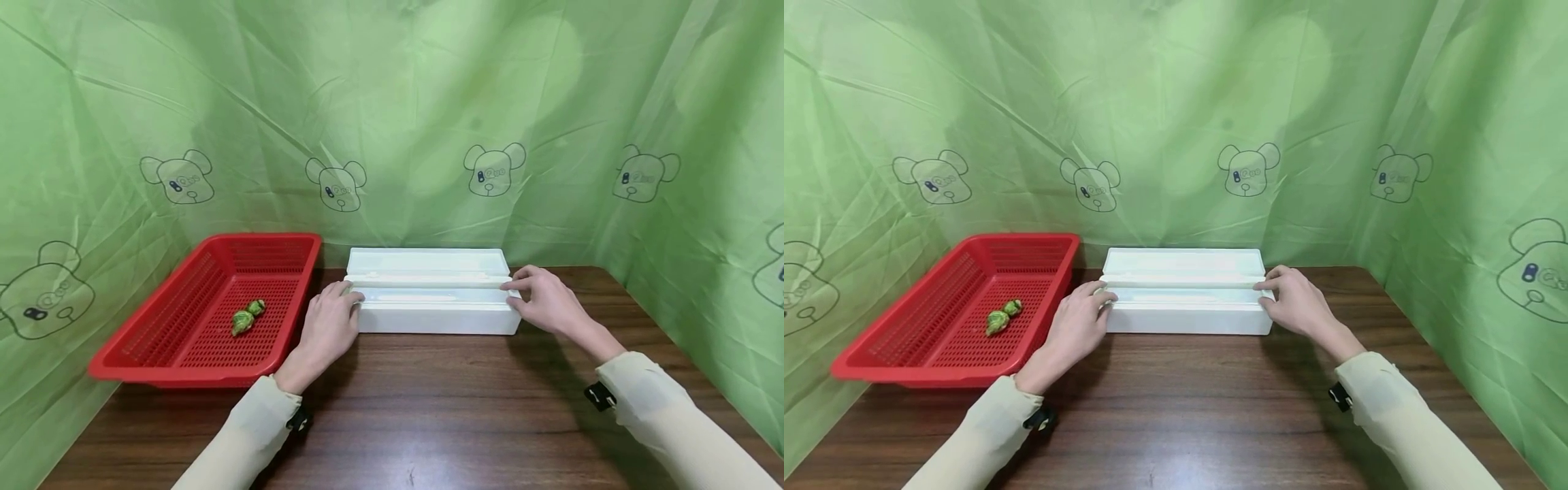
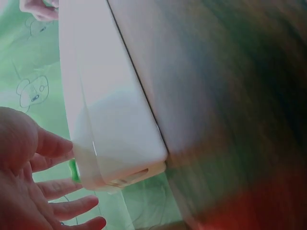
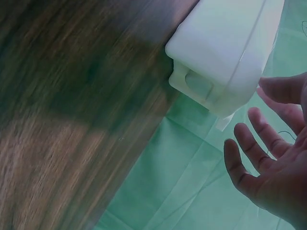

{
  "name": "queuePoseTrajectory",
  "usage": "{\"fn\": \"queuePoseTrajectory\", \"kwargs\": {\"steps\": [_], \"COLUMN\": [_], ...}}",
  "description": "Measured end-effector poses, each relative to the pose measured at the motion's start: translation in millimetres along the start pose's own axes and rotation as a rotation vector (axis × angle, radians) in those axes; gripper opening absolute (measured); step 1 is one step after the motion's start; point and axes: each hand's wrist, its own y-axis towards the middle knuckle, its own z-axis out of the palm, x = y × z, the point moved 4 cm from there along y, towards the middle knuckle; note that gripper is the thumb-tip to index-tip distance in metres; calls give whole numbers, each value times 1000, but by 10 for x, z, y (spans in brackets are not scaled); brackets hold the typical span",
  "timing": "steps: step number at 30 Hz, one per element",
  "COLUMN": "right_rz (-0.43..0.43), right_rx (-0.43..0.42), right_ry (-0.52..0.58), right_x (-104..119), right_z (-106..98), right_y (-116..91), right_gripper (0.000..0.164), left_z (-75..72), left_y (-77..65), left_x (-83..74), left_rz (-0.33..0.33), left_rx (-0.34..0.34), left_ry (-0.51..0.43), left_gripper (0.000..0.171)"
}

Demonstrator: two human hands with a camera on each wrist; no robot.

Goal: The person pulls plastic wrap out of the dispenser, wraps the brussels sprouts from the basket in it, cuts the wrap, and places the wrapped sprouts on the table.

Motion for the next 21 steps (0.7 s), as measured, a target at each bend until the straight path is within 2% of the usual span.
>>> {"fn": "queuePoseTrajectory", "kwargs": {"steps": [5, 11, 17, 21], "right_rz": [20, 19, -31, -37], "right_rx": [10, 4, -71, -104], "right_ry": [22, 63, 139, 177], "right_x": [-19, -45, -83, -104], "right_z": [21, 46, 77, 87], "right_y": [34, 70, 104, 116], "right_gripper": [21, 11, 4, 6], "left_z": [32, 37, 94, 120], "left_y": [49, 92, 124, 154], "left_x": [3, 9, 31, 22], "left_rz": [-66, -178, -284, -318], "left_rx": [-16, -47, -51, -15], "left_ry": [-56, -110, -148, -154], "left_gripper": [9, 11, 13, 15]}}
